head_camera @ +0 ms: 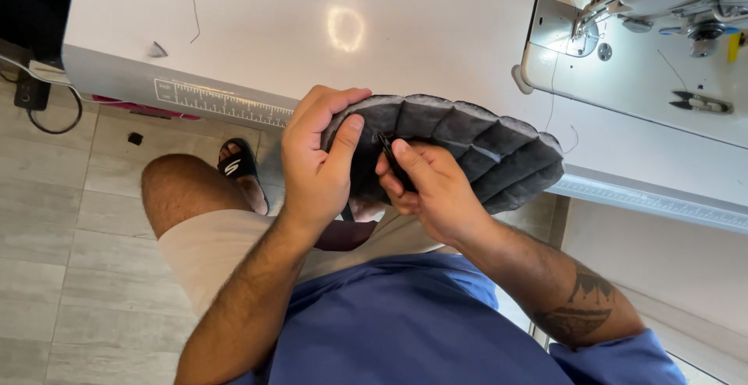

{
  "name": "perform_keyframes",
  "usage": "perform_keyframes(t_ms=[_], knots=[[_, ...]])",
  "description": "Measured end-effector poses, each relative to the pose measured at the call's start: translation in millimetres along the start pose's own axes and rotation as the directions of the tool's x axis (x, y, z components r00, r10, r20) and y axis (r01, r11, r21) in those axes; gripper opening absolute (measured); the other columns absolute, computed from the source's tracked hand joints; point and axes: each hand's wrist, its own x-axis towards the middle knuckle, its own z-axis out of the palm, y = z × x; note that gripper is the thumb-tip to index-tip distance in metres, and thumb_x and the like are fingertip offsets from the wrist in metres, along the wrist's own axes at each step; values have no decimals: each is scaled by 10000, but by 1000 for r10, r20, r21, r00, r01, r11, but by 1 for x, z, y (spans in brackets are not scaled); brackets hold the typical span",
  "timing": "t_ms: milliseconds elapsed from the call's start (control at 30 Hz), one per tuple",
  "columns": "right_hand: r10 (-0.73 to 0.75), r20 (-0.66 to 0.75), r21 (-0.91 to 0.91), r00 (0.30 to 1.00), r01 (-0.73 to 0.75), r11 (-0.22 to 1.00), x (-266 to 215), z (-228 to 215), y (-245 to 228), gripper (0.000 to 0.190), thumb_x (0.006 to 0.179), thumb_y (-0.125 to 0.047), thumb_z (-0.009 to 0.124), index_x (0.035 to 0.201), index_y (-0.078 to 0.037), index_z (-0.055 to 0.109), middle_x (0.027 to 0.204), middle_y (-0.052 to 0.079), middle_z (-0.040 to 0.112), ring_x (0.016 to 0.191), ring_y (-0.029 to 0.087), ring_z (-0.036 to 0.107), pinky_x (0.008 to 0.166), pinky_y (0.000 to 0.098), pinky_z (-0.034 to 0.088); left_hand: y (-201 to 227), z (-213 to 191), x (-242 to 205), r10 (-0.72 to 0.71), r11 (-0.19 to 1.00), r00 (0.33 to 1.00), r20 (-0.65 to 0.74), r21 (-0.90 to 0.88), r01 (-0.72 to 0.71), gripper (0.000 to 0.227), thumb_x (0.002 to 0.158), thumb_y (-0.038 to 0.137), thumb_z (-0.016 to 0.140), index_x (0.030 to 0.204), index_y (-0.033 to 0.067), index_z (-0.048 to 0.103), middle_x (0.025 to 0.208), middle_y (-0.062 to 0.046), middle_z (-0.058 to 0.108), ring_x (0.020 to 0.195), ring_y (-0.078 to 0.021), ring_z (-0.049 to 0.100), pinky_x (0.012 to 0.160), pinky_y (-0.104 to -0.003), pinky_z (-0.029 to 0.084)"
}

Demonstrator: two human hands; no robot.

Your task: The person uses a seam ripper to cut open a stitched seam on a grey quilted cushion. They then switch to scissors to trim the edges of the opened seam and remove excess fabric from the cushion.

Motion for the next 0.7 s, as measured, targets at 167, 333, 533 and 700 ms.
perform_keyframes(t_ms=[167,333,533,700], knots=[[-74,2,16,997,74,997,-2,2,4,374,1105,-220,469,950,82,626,619,82,426,450,56,298,377,185,292,2,1,-2,-15,1000,1000,-6,12,15,189,1021,81,612,1145,24,743,946,-95,641,906,-212,637,879,-361,520],[-98,-25,20,995,98,995,-7,7,8,381,1103,-211,470,933,84,639,610,72,420,449,52,288,385,187,277,8,4,-4,-14,999,1000,-15,35,14,184,1019,70,612,1141,27,743,960,-98,652,923,-229,655,891,-370,524],[-141,-62,25,988,143,989,-9,7,13,365,1102,-200,481,920,73,641,602,61,419,452,51,293,391,185,279,11,8,-7,-2,998,1000,-6,56,2,181,1019,57,609,1139,21,740,959,-108,645,931,-242,656,898,-377,522],[-163,-92,37,982,167,985,-10,8,16,355,1101,-195,490,901,61,634,596,50,418,457,48,290,390,185,269,14,10,-8,-4,997,1000,3,71,3,181,1021,57,608,1140,22,740,957,-111,641,927,-246,653,894,-385,522]])
